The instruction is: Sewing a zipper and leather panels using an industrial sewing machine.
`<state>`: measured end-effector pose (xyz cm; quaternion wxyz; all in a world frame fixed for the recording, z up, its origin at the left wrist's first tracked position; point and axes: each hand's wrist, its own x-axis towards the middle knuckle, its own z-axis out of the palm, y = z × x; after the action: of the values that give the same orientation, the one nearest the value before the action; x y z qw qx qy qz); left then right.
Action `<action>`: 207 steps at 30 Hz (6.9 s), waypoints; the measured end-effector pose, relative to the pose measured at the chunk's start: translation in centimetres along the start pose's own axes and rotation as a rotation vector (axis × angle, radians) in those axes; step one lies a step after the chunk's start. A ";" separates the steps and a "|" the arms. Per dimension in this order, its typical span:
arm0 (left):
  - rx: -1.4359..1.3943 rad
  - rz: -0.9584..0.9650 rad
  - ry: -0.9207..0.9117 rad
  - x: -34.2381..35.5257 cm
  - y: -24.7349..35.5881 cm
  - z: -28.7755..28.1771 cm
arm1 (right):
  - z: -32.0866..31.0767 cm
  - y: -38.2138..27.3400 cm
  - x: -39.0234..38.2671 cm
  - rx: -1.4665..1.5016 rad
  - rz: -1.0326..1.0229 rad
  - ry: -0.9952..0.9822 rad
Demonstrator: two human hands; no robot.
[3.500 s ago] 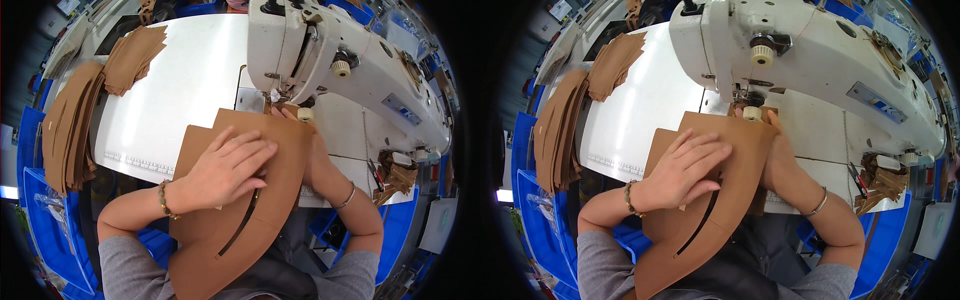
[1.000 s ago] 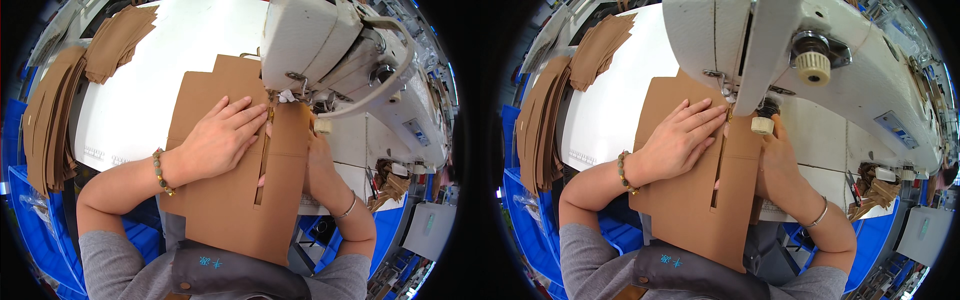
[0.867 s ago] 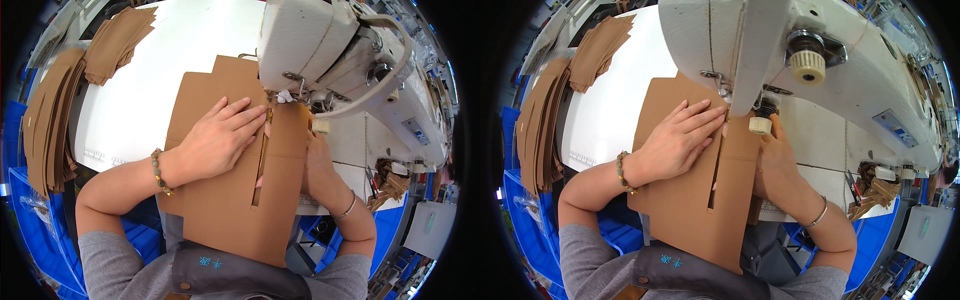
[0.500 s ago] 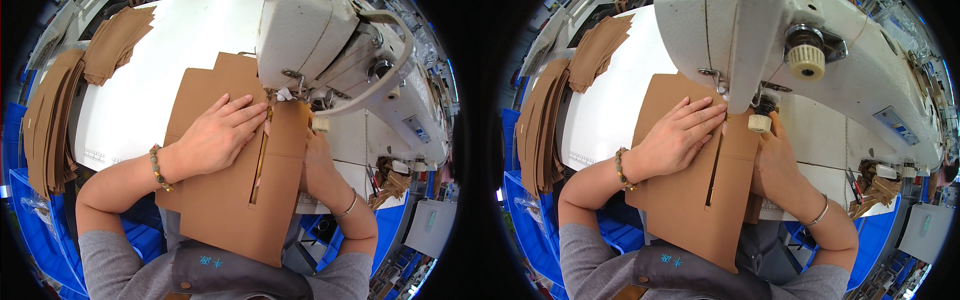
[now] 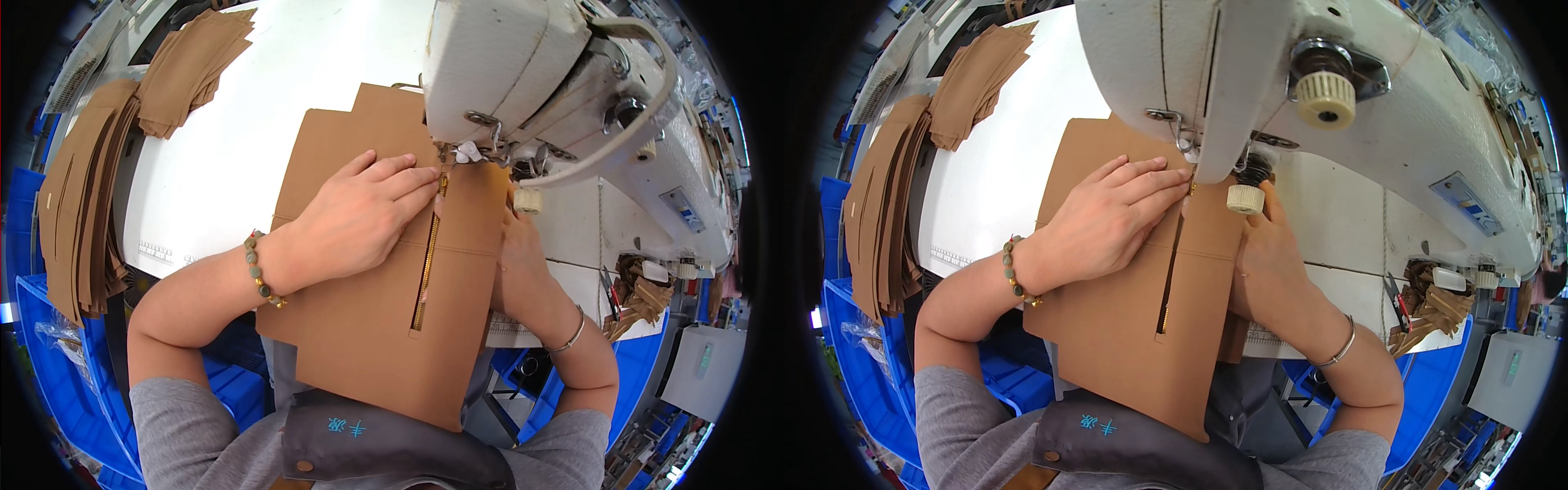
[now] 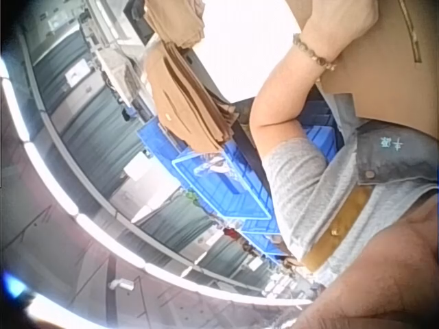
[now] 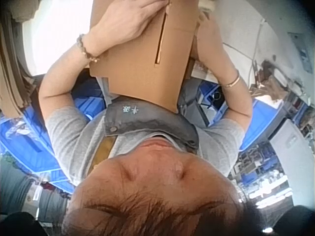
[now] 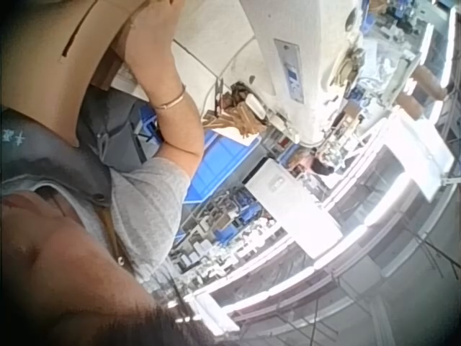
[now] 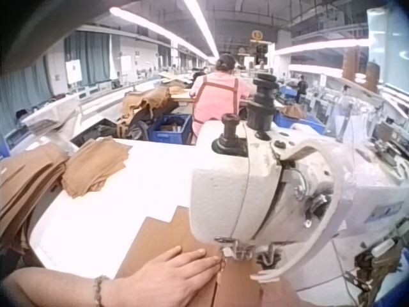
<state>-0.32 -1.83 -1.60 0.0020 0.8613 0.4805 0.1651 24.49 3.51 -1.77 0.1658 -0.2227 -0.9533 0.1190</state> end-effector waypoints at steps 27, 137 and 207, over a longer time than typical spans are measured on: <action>-0.061 0.002 0.017 0.5 -0.1 -0.4 | -0.5 0.1 0.9 -0.090 0.080 0.118; -0.102 -0.064 0.054 -0.4 0.7 0.0 | 0.1 0.5 0.9 -0.099 -0.038 0.122; 0.037 -0.016 -0.227 -6.7 10.4 -2.9 | -4.6 -2.0 -4.3 0.109 0.197 0.152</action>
<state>4.20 -13.44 0.92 0.0420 0.8705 0.4870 0.0578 29.00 0.46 1.94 0.2368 -0.3141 -0.9037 0.1689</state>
